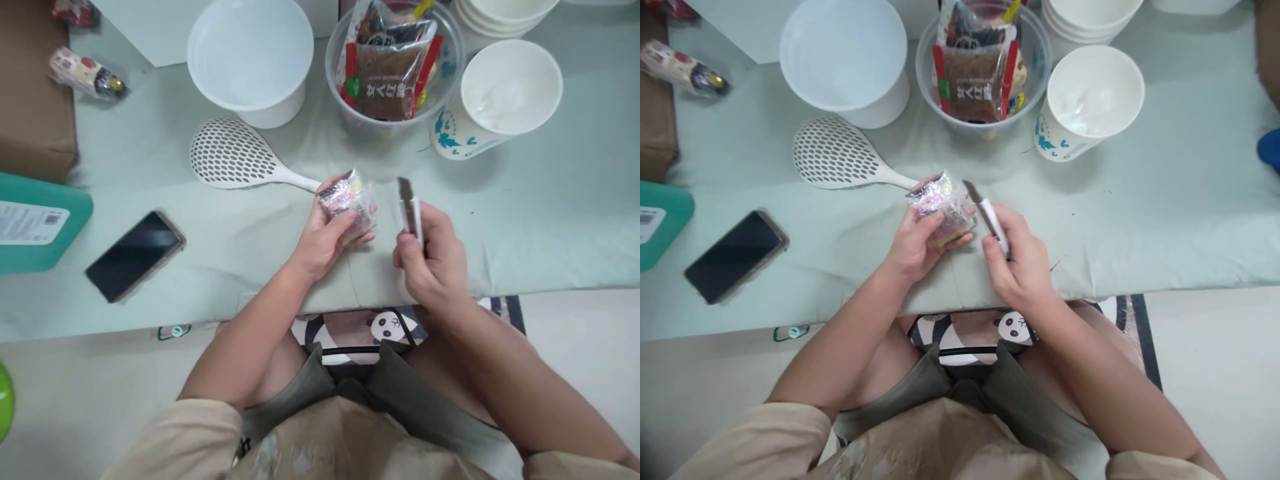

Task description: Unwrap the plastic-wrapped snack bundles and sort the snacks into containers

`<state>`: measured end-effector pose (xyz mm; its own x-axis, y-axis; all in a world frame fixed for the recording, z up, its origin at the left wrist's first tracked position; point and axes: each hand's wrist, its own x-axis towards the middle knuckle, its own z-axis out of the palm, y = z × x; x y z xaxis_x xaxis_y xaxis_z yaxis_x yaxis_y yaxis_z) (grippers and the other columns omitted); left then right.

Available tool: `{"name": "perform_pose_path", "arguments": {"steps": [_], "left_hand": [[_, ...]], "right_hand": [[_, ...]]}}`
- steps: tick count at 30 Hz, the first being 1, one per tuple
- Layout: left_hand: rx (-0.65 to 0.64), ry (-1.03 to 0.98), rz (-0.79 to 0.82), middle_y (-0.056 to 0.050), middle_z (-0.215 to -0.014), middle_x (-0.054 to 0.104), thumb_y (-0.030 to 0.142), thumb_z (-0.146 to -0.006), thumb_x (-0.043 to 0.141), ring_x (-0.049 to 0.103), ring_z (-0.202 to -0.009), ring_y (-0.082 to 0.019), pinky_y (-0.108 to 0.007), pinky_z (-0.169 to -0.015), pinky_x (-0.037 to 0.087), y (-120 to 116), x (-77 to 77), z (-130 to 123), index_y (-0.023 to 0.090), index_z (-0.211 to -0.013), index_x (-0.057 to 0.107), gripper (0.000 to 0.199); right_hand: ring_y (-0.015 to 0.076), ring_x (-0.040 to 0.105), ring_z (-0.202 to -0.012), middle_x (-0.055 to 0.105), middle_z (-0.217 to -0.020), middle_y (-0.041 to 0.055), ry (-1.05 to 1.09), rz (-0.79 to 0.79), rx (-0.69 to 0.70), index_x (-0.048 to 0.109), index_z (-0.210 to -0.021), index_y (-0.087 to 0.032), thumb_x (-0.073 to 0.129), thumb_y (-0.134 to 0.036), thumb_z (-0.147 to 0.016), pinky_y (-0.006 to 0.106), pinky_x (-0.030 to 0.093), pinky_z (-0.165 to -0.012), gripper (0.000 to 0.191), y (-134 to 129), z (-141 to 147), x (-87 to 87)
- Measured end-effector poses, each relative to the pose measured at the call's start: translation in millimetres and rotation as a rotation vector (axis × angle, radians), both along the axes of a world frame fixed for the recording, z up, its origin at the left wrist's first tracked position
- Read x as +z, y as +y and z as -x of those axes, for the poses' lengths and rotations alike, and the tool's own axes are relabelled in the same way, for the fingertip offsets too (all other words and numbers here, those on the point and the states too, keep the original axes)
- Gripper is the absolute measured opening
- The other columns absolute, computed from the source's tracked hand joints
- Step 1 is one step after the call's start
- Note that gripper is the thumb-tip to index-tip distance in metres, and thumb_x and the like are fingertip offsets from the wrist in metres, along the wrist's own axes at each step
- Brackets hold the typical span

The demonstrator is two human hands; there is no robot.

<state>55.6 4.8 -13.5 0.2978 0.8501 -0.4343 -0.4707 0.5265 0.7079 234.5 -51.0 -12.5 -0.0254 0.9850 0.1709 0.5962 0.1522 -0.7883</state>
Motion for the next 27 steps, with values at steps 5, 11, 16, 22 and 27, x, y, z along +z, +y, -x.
{"name": "perform_pose_path", "arguments": {"steps": [5, 11, 16, 22, 27], "left_hand": [[0.021, -0.016, -0.024, 0.001, -0.125, 0.07, 0.032, -0.085, 0.075, 0.075, -0.104, -0.02, -0.04, -0.09, 0.067, 0, -4.0, -3, 0.034, -0.139, 0.053, 0.058], [0.021, 0.005, -0.029, -0.002, -0.136, 0.068, 0.035, -0.092, 0.07, 0.074, -0.114, -0.022, -0.04, -0.097, 0.065, -1, -3.2, -6, 0.035, -0.144, 0.046, 0.057], [0.015, 0.036, -0.086, -0.002, -0.13, 0.069, 0.042, -0.092, 0.071, 0.074, -0.113, -0.021, -0.038, -0.097, 0.064, -2, -9.3, -7, 0.036, -0.143, 0.047, 0.057], [0.005, 0.07, -0.149, -0.003, -0.128, 0.068, 0.046, -0.092, 0.072, 0.074, -0.102, -0.019, -0.034, -0.089, 0.064, -5, -12.9, -7, 0.035, -0.138, 0.049, 0.053], [0.036, 0.054, -0.108, -0.004, -0.13, 0.068, 0.045, -0.088, 0.076, 0.072, -0.117, -0.024, -0.04, -0.1, 0.061, -6, -8.8, -8, 0.034, -0.139, 0.053, 0.057]], "right_hand": [[0.0245, 0.071, -0.099, 0.072, -0.117, 0.012, -0.014, -0.15, 0.125, 0.048, -0.156, -0.023, 0.037, -0.03, -0.106, 0.043, 0.06, -0.089, 0.051, 3, 15, -7.8], [0.0201, 0.072, -0.089, 0.071, -0.112, 0.0088, 0.059, -0.134, 0.162, 0.043, -0.161, -0.029, 0.036, -0.027, -0.108, 0.04, 0.064, -0.082, 0.053, -2, 14, -4.8], [0.0207, 0.073, -0.094, 0.07, -0.108, 0.0099, 0.044, -0.044, 0.183, 0.047, -0.158, -0.025, 0.036, -0.024, -0.107, 0.04, 0.065, -0.084, 0.051, -4, 16, -2.9], [0.0225, 0.072, -0.102, 0.072, -0.114, 0.0118, 0.03, -0.025, 0.181, 0.049, -0.156, -0.023, 0.037, -0.021, -0.106, 0.042, 0.065, -0.088, 0.052, 0, 19, -4.1], [0.0226, 0.072, -0.101, 0.072, -0.115, 0.0113, -0.001, -0.001, 0.179, 0.048, -0.158, -0.025, 0.038, -0.019, -0.105, 0.043, 0.064, -0.085, 0.054, -2, 18, -2.7]]}}
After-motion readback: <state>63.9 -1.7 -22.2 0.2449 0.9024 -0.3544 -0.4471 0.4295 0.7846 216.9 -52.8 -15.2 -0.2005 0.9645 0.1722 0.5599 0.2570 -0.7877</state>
